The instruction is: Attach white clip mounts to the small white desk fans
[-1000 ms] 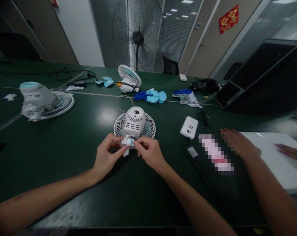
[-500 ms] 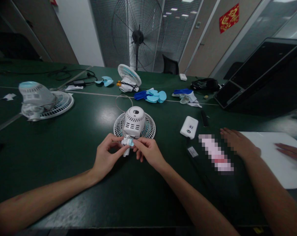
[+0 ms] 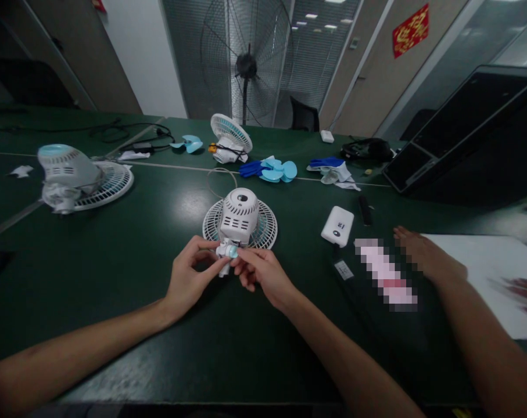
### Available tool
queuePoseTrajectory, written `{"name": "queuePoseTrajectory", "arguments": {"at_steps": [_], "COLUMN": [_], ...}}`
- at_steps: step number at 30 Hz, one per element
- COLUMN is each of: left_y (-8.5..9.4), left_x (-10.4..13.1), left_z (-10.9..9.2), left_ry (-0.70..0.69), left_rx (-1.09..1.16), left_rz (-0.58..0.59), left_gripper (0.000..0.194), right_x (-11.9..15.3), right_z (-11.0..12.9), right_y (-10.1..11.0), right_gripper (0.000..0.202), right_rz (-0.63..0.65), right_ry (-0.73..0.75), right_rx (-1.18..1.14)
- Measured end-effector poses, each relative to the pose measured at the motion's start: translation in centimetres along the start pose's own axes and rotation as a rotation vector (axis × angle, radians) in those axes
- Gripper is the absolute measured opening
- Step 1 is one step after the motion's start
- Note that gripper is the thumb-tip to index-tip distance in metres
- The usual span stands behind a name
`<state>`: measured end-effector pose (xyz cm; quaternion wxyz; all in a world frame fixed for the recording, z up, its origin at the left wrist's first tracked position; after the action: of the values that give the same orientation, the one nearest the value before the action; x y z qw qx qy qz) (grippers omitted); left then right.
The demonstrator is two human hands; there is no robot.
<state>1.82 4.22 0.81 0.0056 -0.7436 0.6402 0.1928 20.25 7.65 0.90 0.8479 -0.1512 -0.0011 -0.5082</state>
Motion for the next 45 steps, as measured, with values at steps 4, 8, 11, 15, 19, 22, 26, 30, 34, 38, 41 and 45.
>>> {"name": "queuePoseTrajectory", "arguments": {"at_steps": [4, 8, 11, 15, 19, 22, 26, 30, 34, 38, 41, 45], "left_y": [0.7, 1.9, 3.1, 5.1, 8.4, 11.1, 14.0, 15.5, 16.0, 16.5, 18.4, 23.0], "left_x": [-0.7, -2.1, -3.7, -6.4, -9.7, -12.8, -17.1, -20.8, -22.4, -19.7, -15.2, -10.1], "left_z": [-1.3, -1.9, -1.2, 0.1, 1.7, 3.5, 5.4, 6.1, 5.7, 4.3, 3.3, 3.9], "left_ry": [-0.051, -0.145, -0.154, -0.146, -0.104, -0.049, 0.063, 0.168, 0.208, 0.174, 0.07, -0.015], "left_rx": [-0.231, -0.525, -0.54, -0.551, -0.668, -0.808, -0.923, -0.924, -0.931, -0.962, -1.082, -1.192], "left_rz": [0.128, 0.218, 0.197, 0.124, -0.01, -0.134, -0.304, -0.382, -0.367, -0.331, -0.416, -0.616], "left_gripper": [0.047, 0.037, 0.028, 0.025, 0.03, 0.031, 0.036, 0.041, 0.043, 0.055, 0.053, 0.05], "right_x": [0.0, -0.4, -0.5, -0.3, 0.0, 0.1, 0.1, 0.1, 0.3, 0.4, 0.4, 0.4], "right_z": [0.1, -0.1, -0.2, -0.3, -0.3, -0.2, -0.1, -0.1, 0.1, 0.2, 0.2, 0.2], "right_y": [1.0, 1.9, 1.9, 1.8, 1.7, 1.5, 1.3, 1.4, 1.4, 1.4, 1.3, 1.1], "right_gripper": [0.045, 0.045, 0.044, 0.042, 0.041, 0.041, 0.04, 0.04, 0.04, 0.04, 0.04, 0.039], "right_rz": [-0.082, -0.106, -0.077, -0.044, -0.043, -0.036, -0.028, -0.023, -0.012, 0.004, 0.006, 0.003], "right_ry": [0.125, 0.185, 0.191, 0.21, 0.219, 0.222, 0.218, 0.22, 0.218, 0.231, 0.247, 0.247], "right_rx": [0.134, 0.197, 0.226, 0.305, 0.329, 0.345, 0.368, 0.382, 0.395, 0.433, 0.442, 0.428]}}
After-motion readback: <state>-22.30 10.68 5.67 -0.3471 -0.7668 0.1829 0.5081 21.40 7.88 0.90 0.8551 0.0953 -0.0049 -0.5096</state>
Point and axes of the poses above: each hand's wrist, its own x-axis away from the middle knuckle, its own y-axis out of the back of the hand, z = x × y, the point moved 2 cm from there along -x, towards the middle knuckle, and after that the axes turned 7 degrees about y, right-handed, at the moved point
